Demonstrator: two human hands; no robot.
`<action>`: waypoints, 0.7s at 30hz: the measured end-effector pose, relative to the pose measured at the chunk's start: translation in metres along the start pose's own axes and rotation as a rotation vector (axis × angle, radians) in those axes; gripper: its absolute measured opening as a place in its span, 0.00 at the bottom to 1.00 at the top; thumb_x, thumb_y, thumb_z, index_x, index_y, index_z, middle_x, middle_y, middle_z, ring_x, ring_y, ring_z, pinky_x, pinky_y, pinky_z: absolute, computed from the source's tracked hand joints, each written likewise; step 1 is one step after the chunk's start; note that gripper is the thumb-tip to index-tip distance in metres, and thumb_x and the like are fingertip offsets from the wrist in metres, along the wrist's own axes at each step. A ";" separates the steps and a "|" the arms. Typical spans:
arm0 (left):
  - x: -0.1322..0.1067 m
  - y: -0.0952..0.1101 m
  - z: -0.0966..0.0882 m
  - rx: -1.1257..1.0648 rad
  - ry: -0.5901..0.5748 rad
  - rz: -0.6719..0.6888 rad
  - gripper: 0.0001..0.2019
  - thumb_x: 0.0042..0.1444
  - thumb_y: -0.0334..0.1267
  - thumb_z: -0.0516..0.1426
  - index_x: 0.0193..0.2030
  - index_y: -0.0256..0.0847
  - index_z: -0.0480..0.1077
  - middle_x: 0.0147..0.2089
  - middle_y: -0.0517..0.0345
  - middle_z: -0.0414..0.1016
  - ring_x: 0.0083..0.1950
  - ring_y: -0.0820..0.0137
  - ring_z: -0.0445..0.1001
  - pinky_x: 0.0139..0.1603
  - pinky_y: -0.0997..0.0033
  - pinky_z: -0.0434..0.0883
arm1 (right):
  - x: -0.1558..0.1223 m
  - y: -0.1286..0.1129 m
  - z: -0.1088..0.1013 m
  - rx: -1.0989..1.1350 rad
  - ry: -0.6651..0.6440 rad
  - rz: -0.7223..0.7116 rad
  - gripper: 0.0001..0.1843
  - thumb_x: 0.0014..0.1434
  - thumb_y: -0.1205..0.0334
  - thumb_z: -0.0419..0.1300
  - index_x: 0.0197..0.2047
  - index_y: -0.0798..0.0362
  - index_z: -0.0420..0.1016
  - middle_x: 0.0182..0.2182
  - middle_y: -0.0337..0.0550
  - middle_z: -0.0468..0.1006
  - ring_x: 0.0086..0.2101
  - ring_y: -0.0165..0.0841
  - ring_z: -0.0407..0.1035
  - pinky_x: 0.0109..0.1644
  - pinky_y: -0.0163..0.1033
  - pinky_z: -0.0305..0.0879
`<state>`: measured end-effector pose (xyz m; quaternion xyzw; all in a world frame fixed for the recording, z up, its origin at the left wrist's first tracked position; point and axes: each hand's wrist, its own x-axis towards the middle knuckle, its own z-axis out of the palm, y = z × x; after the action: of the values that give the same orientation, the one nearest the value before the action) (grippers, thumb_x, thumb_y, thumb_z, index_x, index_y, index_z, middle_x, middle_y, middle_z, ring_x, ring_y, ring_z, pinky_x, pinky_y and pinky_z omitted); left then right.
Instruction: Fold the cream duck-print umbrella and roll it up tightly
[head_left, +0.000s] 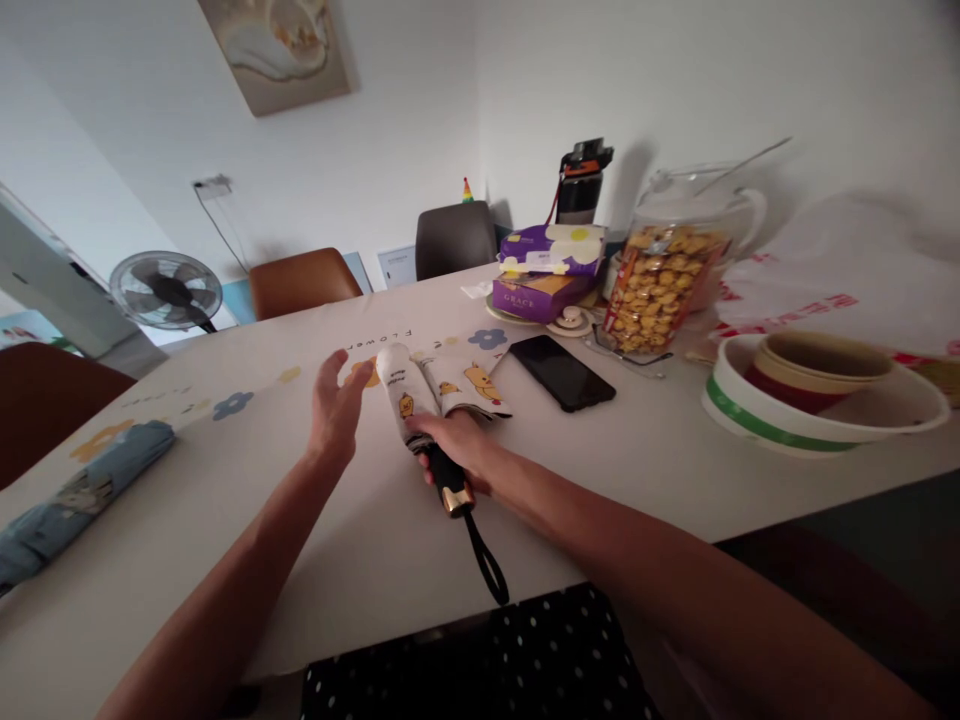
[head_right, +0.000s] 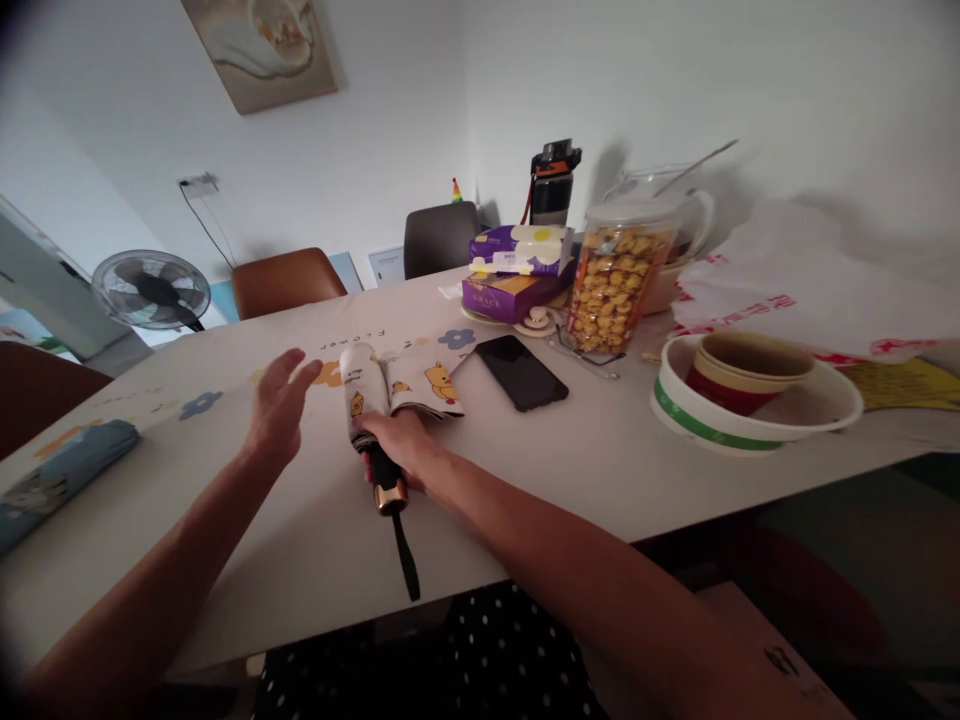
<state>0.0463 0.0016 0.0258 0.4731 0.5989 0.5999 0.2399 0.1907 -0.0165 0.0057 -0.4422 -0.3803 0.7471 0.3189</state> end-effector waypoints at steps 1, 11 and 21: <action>0.001 0.005 0.001 0.049 -0.005 0.059 0.19 0.47 0.44 0.59 0.47 0.42 0.70 0.53 0.51 0.69 0.52 0.62 0.67 0.49 0.65 0.65 | 0.000 -0.001 0.000 0.037 -0.023 0.027 0.07 0.53 0.62 0.58 0.30 0.58 0.65 0.14 0.35 0.65 0.13 0.26 0.60 0.13 0.32 0.63; 0.019 0.025 0.088 0.361 -0.897 0.356 0.12 0.43 0.29 0.55 0.32 0.46 0.77 0.41 0.58 0.77 0.46 0.63 0.72 0.54 0.63 0.62 | 0.001 0.001 0.002 0.114 -0.090 0.043 0.07 0.54 0.63 0.58 0.30 0.57 0.64 0.18 0.36 0.67 0.15 0.27 0.64 0.14 0.33 0.64; 0.030 -0.009 0.115 0.645 -0.888 0.706 0.14 0.47 0.29 0.52 0.34 0.45 0.77 0.37 0.53 0.74 0.46 0.61 0.67 0.55 0.56 0.58 | -0.002 0.001 0.005 0.024 -0.038 0.099 0.06 0.51 0.65 0.58 0.28 0.56 0.63 0.14 0.35 0.65 0.13 0.28 0.62 0.12 0.33 0.62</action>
<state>0.1297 0.0849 0.0070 0.8924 0.4016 0.1804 0.0991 0.1869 -0.0205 0.0072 -0.4424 -0.3551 0.7747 0.2793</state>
